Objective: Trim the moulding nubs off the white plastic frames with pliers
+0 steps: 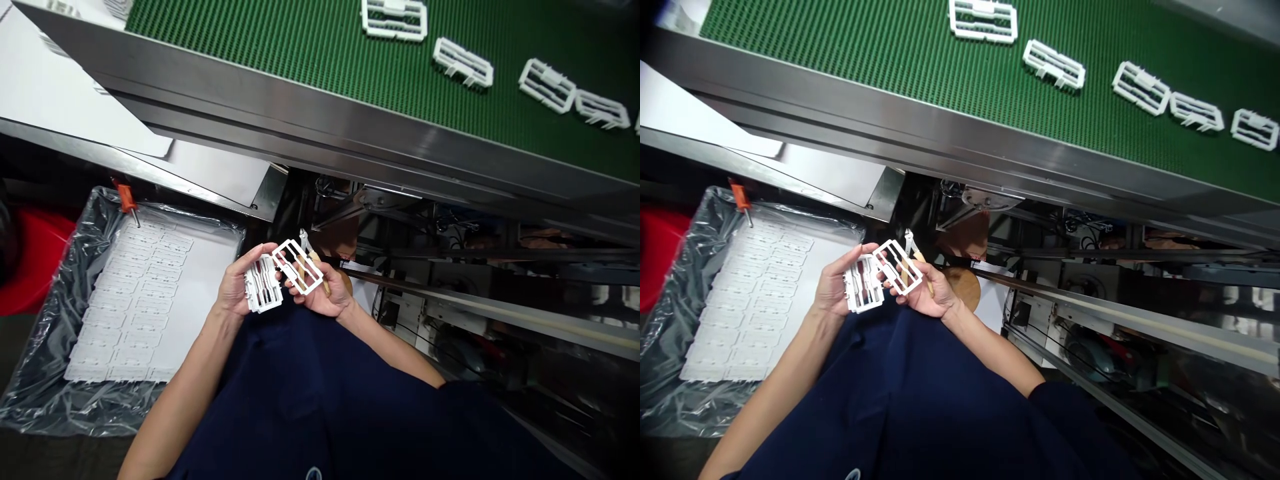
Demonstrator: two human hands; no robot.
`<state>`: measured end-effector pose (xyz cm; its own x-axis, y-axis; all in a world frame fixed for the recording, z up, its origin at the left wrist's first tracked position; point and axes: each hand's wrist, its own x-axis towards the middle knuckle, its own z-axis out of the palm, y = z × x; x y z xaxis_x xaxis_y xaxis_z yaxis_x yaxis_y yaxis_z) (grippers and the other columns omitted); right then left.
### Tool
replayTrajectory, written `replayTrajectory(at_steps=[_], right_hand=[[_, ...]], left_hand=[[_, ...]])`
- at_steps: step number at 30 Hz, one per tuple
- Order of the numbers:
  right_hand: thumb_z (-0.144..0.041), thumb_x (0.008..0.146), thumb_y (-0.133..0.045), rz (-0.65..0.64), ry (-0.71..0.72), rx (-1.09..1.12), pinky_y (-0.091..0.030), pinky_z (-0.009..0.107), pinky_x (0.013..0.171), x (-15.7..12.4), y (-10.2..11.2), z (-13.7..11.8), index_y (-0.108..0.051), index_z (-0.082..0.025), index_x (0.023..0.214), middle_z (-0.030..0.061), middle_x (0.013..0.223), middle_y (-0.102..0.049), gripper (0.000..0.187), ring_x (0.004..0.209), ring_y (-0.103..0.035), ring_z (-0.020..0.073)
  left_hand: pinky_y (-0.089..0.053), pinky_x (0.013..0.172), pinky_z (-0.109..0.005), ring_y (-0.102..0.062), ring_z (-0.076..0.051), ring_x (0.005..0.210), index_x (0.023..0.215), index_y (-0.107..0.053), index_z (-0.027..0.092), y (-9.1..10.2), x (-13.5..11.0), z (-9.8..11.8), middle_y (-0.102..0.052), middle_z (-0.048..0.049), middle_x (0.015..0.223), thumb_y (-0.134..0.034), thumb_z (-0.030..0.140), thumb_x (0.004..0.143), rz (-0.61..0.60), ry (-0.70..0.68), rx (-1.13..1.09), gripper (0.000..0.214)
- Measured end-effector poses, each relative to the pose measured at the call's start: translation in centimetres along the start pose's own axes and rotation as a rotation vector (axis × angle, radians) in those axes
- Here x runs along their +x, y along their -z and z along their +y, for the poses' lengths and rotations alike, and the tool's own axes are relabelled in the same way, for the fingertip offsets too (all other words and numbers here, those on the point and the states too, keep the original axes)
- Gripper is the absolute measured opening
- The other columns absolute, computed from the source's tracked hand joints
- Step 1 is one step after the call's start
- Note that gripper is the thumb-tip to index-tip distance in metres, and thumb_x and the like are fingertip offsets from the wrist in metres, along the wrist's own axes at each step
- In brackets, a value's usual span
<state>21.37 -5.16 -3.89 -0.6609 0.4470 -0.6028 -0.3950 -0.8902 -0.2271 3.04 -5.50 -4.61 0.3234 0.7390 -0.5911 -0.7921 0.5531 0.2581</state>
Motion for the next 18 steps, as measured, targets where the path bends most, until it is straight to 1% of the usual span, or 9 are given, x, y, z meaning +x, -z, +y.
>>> replayTrajectory(at_steps=[4,11,18], right_hand=[[-0.04,0.084,-0.043,-0.045,-0.006,0.039,-0.04,0.024,0.06,0.05,0.11,-0.09,-0.051,-0.017,0.096,0.0075,0.084,-0.063,0.028,0.069,-0.055,0.0149],[-0.037,0.086,-0.038,-0.068,-0.019,0.105,-0.041,0.024,0.06,0.15,0.39,-0.03,-0.051,-0.015,0.097,0.0104,0.085,-0.065,0.028,0.071,-0.058,0.0162],[-0.037,0.086,-0.039,-0.107,-0.01,0.127,-0.042,0.023,0.06,0.27,0.36,-0.01,-0.053,-0.014,0.098,0.0109,0.087,-0.064,0.029,0.072,-0.058,0.0154]], left_hand=[[-0.055,0.053,-0.033,-0.062,-0.019,0.06,0.094,-0.067,0.014,0.2,0.27,-0.24,-0.067,-0.006,0.087,-0.058,0.025,0.084,-0.021,-0.017,-0.02,0.018],[-0.054,0.053,-0.032,-0.06,-0.017,0.059,0.096,-0.065,0.013,0.43,0.5,-0.5,-0.065,-0.0047,0.086,-0.06,0.018,0.08,-0.044,-0.042,0.009,0.018],[-0.054,0.052,-0.031,-0.061,-0.017,0.057,0.097,-0.064,0.013,-0.17,0.36,-0.42,-0.065,-0.0038,0.083,-0.065,0.013,0.073,-0.028,-0.04,0.062,0.024]])
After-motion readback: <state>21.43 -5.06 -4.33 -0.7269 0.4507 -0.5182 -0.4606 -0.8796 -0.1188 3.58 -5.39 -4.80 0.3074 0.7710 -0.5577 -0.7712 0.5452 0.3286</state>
